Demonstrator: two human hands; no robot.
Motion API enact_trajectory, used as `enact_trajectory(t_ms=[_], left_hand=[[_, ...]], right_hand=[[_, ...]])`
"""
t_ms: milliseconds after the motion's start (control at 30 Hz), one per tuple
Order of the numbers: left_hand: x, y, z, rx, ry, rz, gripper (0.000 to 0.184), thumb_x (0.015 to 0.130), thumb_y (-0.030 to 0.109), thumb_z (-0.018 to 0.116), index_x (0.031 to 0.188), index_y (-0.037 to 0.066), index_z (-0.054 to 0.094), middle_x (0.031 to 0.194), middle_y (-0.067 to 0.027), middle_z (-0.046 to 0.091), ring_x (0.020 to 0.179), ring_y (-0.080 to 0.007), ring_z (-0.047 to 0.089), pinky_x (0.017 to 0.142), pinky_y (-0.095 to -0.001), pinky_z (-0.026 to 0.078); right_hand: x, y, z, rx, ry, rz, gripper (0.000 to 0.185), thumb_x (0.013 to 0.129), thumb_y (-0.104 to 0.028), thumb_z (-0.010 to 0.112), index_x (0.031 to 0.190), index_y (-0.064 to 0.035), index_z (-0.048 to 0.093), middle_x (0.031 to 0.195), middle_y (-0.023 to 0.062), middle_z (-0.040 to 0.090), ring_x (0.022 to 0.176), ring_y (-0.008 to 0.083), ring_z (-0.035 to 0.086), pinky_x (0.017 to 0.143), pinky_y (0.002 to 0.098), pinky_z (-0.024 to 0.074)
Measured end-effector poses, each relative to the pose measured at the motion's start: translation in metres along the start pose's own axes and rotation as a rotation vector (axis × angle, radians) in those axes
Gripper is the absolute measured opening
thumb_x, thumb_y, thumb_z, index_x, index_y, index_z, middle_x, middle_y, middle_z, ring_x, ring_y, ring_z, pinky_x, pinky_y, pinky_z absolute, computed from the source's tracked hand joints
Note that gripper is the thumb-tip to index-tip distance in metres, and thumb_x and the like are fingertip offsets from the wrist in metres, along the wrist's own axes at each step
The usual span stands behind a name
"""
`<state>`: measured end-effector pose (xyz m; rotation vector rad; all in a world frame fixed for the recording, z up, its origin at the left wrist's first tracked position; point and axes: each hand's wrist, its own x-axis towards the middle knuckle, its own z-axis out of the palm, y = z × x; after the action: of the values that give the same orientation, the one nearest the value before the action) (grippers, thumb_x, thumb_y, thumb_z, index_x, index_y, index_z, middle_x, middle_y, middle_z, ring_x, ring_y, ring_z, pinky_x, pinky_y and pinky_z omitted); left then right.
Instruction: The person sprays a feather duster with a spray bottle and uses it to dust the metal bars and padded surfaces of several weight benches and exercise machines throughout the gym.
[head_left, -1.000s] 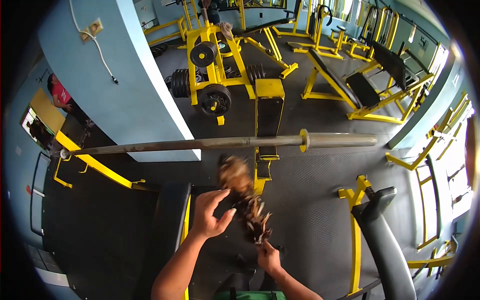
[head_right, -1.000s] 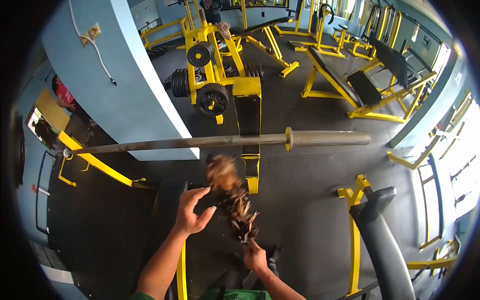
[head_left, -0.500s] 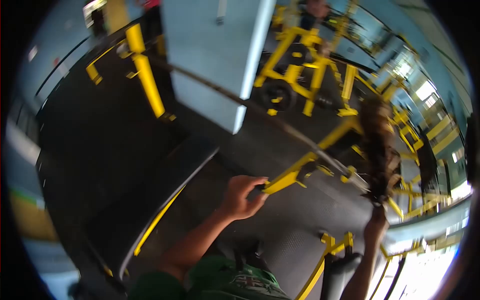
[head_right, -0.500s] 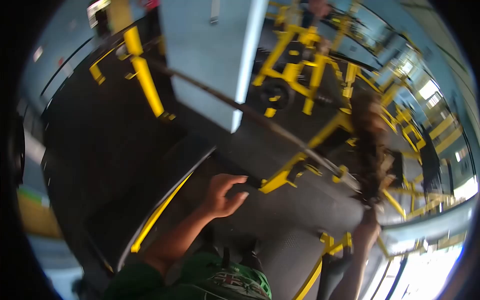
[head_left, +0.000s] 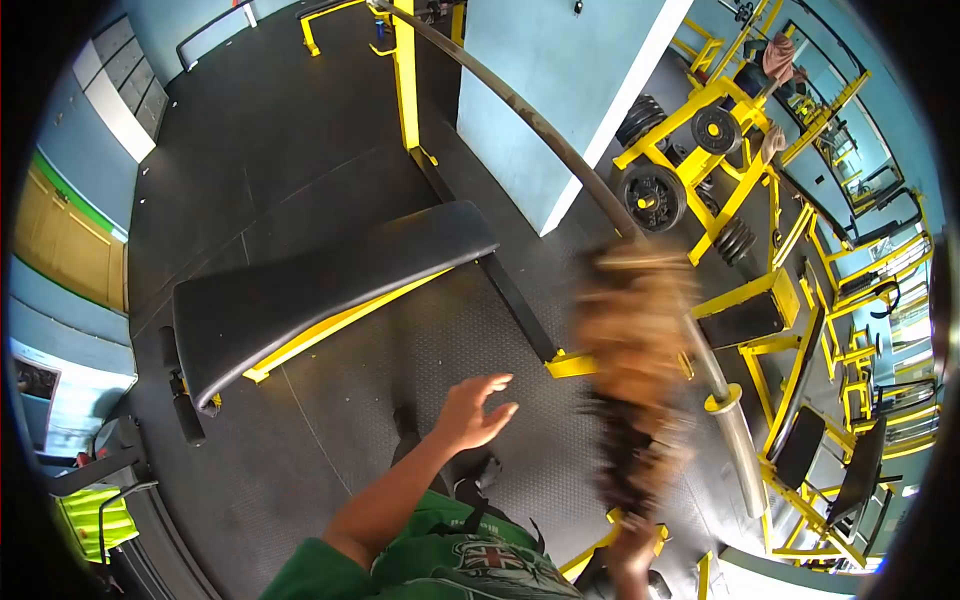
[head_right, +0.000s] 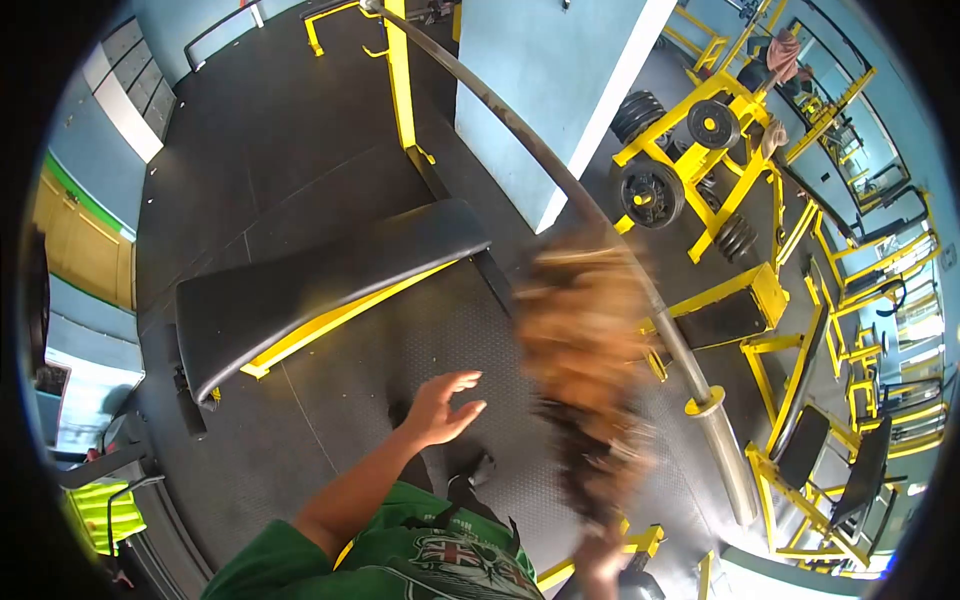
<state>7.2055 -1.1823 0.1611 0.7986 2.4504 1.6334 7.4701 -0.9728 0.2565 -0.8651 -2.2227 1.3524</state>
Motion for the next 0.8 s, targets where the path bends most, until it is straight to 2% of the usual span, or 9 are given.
enact_trajectory(t_ms=[33, 100, 200, 467, 533, 567, 633, 667, 800], left_hand=[[-0.012, -0.009, -0.004, 0.000, -0.009, -0.001, 0.045, 0.080, 0.024, 0.073, 0.118, 0.005, 0.058, 0.108, -0.0158, 0.065, 0.096, -0.0294, 0.066, 0.085, -0.0408, 0.050], [-0.032, -0.029, -0.020, 0.200, -0.244, -0.357, 0.055, 0.081, 0.034, 0.071, 0.125, 0.004, 0.055, 0.117, -0.0189, 0.061, 0.105, -0.0317, 0.062, 0.091, -0.0412, 0.048], [-0.044, -0.052, -0.052, 0.252, -0.499, -0.560, 0.063, 0.081, 0.043, 0.065, 0.130, 0.005, 0.051, 0.125, -0.0189, 0.057, 0.115, -0.0326, 0.055, 0.095, -0.0415, 0.044], [-0.007, -0.237, -0.010, 0.187, -0.389, -0.575, 0.055, 0.080, 0.035, 0.068, 0.125, 0.005, 0.054, 0.120, -0.0205, 0.057, 0.111, -0.0368, 0.055, 0.095, -0.0438, 0.043], [0.011, -0.282, 0.005, 0.154, -0.419, -0.530, 0.052, 0.081, 0.030, 0.067, 0.124, 0.003, 0.054, 0.119, -0.0220, 0.057, 0.110, -0.0370, 0.055, 0.094, -0.0441, 0.043], [0.024, -0.302, 0.008, 0.138, -0.368, -0.483, 0.051, 0.081, 0.029, 0.067, 0.123, 0.002, 0.054, 0.117, -0.0220, 0.058, 0.108, -0.0371, 0.056, 0.094, -0.0443, 0.043], [0.041, -0.339, 0.010, 0.089, -0.296, -0.449, 0.051, 0.079, 0.023, 0.071, 0.122, 0.001, 0.054, 0.112, -0.0213, 0.059, 0.102, -0.0366, 0.058, 0.090, -0.0432, 0.045], [0.048, -0.357, 0.007, 0.066, -0.305, -0.469, 0.051, 0.079, 0.023, 0.071, 0.122, 0.001, 0.054, 0.112, -0.0213, 0.059, 0.102, -0.0366, 0.058, 0.090, -0.0432, 0.045], [0.055, -0.391, -0.027, 0.056, -0.270, -0.516, 0.048, 0.080, 0.019, 0.070, 0.121, 0.001, 0.054, 0.109, -0.0192, 0.059, 0.099, -0.0325, 0.059, 0.088, -0.0399, 0.047]], right_hand=[[-0.003, 0.022, 0.023, -0.625, -0.219, -0.117, 0.029, 0.088, -0.022, 0.053, 0.110, -0.0037, 0.057, 0.082, 0.0186, 0.064, 0.072, 0.0315, 0.062, 0.063, 0.0410, 0.0487], [0.011, 0.041, 0.088, -0.425, -0.416, 0.241, 0.032, 0.085, -0.018, 0.058, 0.113, -0.0013, 0.058, 0.089, 0.0250, 0.064, 0.086, 0.0449, 0.061, 0.073, 0.0488, 0.0479], [0.036, 0.117, 0.159, -0.304, -0.461, 0.409, 0.023, 0.085, -0.016, 0.057, 0.101, 0.0009, 0.059, 0.073, 0.0190, 0.063, 0.062, 0.0310, 0.063, 0.060, 0.0423, 0.0495], [0.129, 0.287, 0.368, 0.296, 0.119, 1.102, 0.037, 0.085, 0.000, 0.045, 0.121, -0.0068, 0.045, 0.060, 0.0074, 0.048, 0.044, 0.0189, 0.048, 0.035, 0.0328, 0.0385], [0.133, 0.403, 0.423, 0.089, 0.093, 1.106, 0.030, 0.089, -0.004, 0.046, 0.118, -0.0086, 0.048, 0.061, 0.0059, 0.048, 0.046, 0.0192, 0.049, 0.038, 0.0326, 0.0410], [0.109, 0.491, 0.482, 0.000, 0.329, 0.740, 0.028, 0.090, -0.011, 0.050, 0.118, -0.0132, 0.055, 0.065, 0.0061, 0.053, 0.053, 0.0200, 0.052, 0.047, 0.0314, 0.0439], [0.142, 0.459, 0.566, 0.290, 0.381, 0.621, 0.027, 0.089, -0.014, 0.053, 0.116, -0.0149, 0.061, 0.070, 0.0080, 0.058, 0.058, 0.0191, 0.053, 0.054, 0.0314, 0.0455], [0.170, 0.395, 0.595, -0.234, 0.232, 0.512, 0.031, 0.089, -0.013, 0.053, 0.119, -0.0118, 0.061, 0.074, 0.0098, 0.061, 0.062, 0.0195, 0.053, 0.059, 0.0332, 0.0459], [0.220, 0.325, 0.628, -0.228, 0.002, 0.483, 0.035, 0.088, -0.012, 0.052, 0.123, -0.0119, 0.058, 0.069, 0.0085, 0.057, 0.061, 0.0174, 0.051, 0.058, 0.0345, 0.0447]])
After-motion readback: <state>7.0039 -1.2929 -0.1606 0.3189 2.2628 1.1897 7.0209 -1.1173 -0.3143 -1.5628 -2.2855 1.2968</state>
